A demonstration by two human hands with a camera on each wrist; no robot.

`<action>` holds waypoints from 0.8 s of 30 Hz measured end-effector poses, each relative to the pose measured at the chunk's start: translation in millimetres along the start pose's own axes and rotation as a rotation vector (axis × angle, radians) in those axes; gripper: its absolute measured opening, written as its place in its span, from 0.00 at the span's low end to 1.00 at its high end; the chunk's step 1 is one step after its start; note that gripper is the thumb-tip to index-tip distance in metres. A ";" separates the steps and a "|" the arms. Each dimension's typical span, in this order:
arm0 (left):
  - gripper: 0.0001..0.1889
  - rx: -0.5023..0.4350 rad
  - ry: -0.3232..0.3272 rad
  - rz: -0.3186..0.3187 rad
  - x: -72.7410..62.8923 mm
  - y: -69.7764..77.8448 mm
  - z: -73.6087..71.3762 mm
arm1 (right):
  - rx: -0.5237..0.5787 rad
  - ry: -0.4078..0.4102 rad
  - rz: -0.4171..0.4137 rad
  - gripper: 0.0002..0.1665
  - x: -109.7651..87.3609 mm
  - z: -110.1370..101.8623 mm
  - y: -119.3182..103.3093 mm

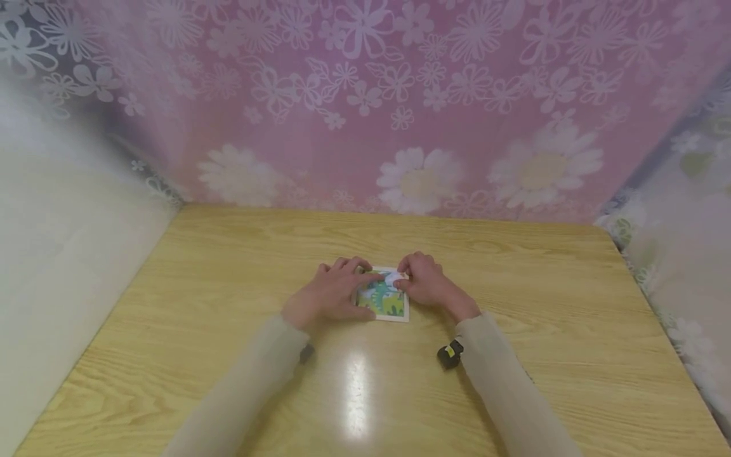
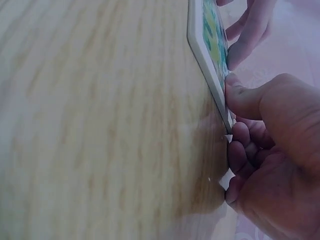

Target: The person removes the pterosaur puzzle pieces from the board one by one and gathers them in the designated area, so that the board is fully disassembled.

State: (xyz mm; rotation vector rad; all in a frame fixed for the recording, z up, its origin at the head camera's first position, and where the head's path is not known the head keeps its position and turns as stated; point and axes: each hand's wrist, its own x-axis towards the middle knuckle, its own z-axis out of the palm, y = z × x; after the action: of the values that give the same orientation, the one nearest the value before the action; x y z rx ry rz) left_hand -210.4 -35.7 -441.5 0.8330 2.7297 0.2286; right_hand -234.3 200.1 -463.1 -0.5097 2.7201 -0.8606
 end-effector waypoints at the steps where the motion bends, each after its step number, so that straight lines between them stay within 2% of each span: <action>1: 0.40 -0.002 0.000 0.001 -0.1 0.2 -0.1 | 0.004 0.001 -0.001 0.13 -0.3 -0.2 -0.4; 12: 0.40 -0.038 0.018 0.020 -0.5 -1.1 2.3 | 0.136 0.024 -0.015 0.12 -2.2 -0.4 1.6; 19: 0.31 -0.102 0.003 0.134 -5.2 2.2 5.4 | 0.139 0.033 -0.004 0.11 -1.9 0.5 2.8; 24: 0.29 -0.064 -0.012 0.130 -4.5 4.4 7.3 | 0.139 0.048 -0.021 0.09 -1.8 0.7 4.6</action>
State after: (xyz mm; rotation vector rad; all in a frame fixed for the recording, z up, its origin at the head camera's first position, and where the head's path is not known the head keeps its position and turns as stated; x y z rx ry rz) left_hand -202.3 -34.2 -446.4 0.9920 2.6443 0.3342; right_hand -233.6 204.0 -466.3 -0.4948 2.6769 -1.0719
